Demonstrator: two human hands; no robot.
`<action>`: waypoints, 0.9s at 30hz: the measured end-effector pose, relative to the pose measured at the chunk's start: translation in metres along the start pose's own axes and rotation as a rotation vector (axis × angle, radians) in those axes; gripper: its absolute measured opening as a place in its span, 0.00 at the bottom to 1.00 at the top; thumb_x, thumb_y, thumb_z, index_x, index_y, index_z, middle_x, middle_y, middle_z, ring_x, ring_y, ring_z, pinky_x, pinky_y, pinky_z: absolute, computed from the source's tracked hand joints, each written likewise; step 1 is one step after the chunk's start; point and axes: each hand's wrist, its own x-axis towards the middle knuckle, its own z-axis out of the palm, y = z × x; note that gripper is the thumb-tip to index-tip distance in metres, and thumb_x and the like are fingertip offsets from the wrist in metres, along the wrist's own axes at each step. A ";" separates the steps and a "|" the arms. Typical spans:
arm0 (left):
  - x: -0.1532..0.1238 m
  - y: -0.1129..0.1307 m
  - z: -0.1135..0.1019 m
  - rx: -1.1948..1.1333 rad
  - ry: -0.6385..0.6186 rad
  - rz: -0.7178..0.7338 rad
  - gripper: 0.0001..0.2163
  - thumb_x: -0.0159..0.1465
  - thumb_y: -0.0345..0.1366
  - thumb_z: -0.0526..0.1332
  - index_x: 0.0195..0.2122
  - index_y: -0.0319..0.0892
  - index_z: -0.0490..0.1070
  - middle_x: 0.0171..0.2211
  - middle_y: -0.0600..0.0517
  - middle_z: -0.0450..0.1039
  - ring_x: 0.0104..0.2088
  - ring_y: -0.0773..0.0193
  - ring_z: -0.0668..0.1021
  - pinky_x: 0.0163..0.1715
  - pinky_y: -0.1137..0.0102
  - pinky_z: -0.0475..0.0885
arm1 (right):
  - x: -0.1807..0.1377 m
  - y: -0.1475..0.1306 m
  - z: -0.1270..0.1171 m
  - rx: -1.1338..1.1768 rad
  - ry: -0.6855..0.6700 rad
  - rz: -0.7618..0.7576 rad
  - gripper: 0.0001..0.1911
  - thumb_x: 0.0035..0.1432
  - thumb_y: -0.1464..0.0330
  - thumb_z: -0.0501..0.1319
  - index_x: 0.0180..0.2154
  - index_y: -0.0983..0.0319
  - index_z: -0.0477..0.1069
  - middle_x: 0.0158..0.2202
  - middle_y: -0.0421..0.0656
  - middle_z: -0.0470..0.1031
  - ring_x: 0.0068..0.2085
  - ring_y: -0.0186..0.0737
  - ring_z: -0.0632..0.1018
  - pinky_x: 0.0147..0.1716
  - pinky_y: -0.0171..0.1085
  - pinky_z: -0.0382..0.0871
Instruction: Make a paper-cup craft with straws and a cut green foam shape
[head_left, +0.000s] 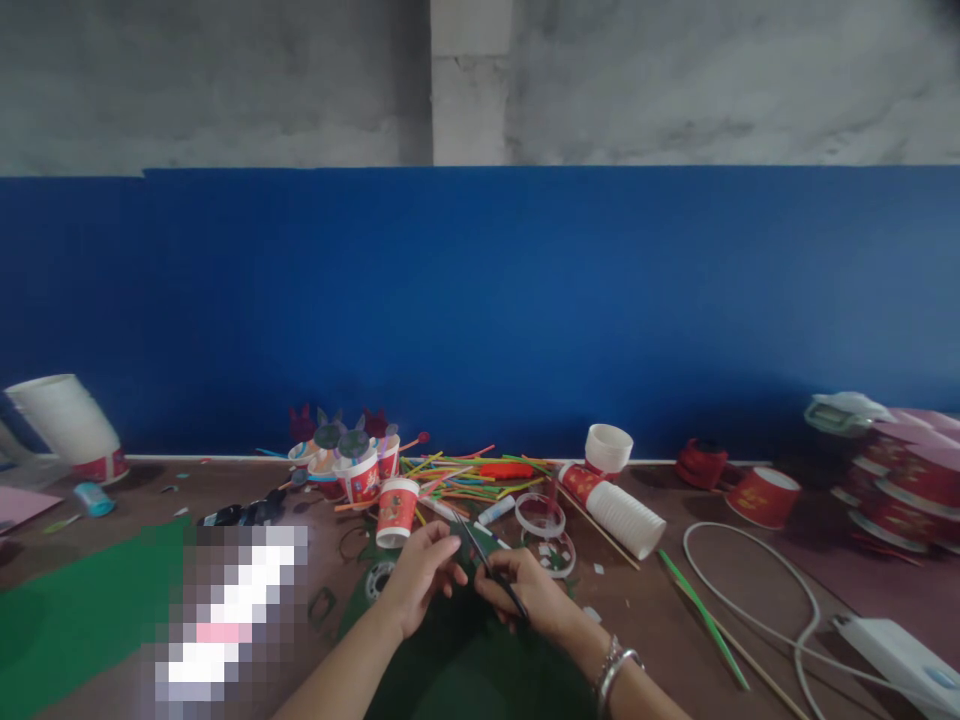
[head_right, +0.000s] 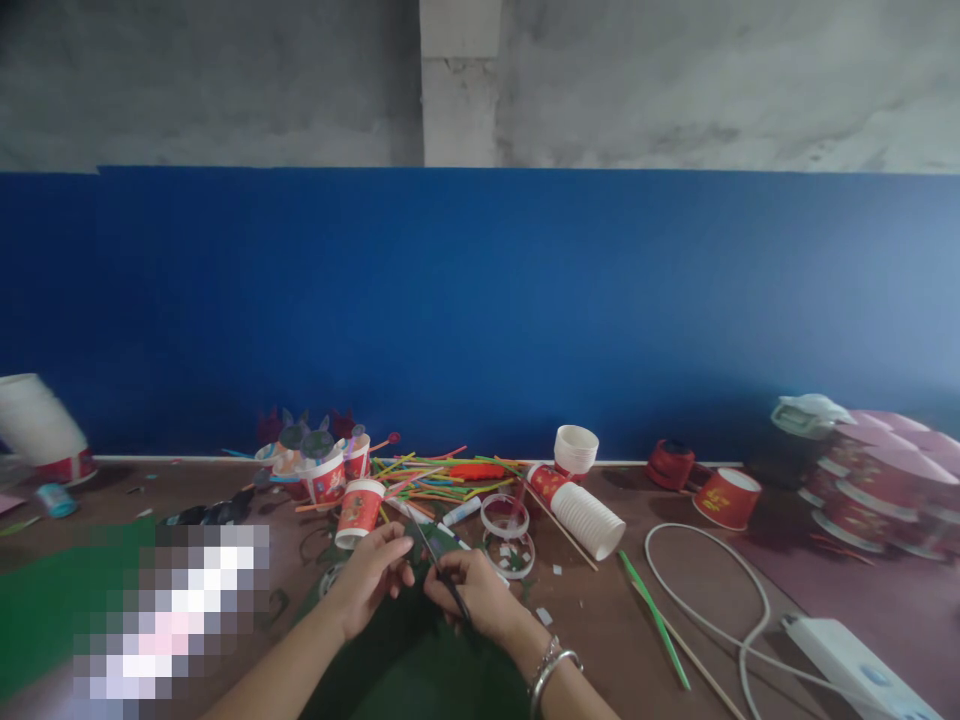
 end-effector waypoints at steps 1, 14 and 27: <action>-0.001 0.000 0.001 -0.009 -0.008 -0.009 0.14 0.51 0.40 0.64 0.27 0.42 0.58 0.21 0.59 0.70 0.15 0.73 0.72 0.11 0.80 0.56 | 0.000 0.000 0.000 0.000 0.002 0.003 0.15 0.49 0.58 0.63 0.27 0.64 0.69 0.14 0.33 0.61 0.15 0.27 0.64 0.12 0.26 0.59; -0.003 0.004 0.000 0.000 -0.036 -0.041 0.14 0.51 0.39 0.65 0.27 0.42 0.57 0.20 0.56 0.73 0.18 0.72 0.73 0.17 0.79 0.63 | 0.001 0.001 -0.001 0.035 -0.030 0.009 0.15 0.47 0.58 0.65 0.27 0.64 0.68 0.15 0.33 0.64 0.16 0.28 0.66 0.14 0.26 0.60; -0.005 0.005 0.001 0.001 -0.044 -0.058 0.15 0.50 0.39 0.66 0.27 0.42 0.57 0.20 0.56 0.72 0.18 0.72 0.73 0.16 0.80 0.60 | 0.003 0.008 0.000 0.022 -0.021 -0.034 0.15 0.49 0.58 0.64 0.27 0.64 0.68 0.15 0.33 0.62 0.16 0.26 0.64 0.13 0.25 0.58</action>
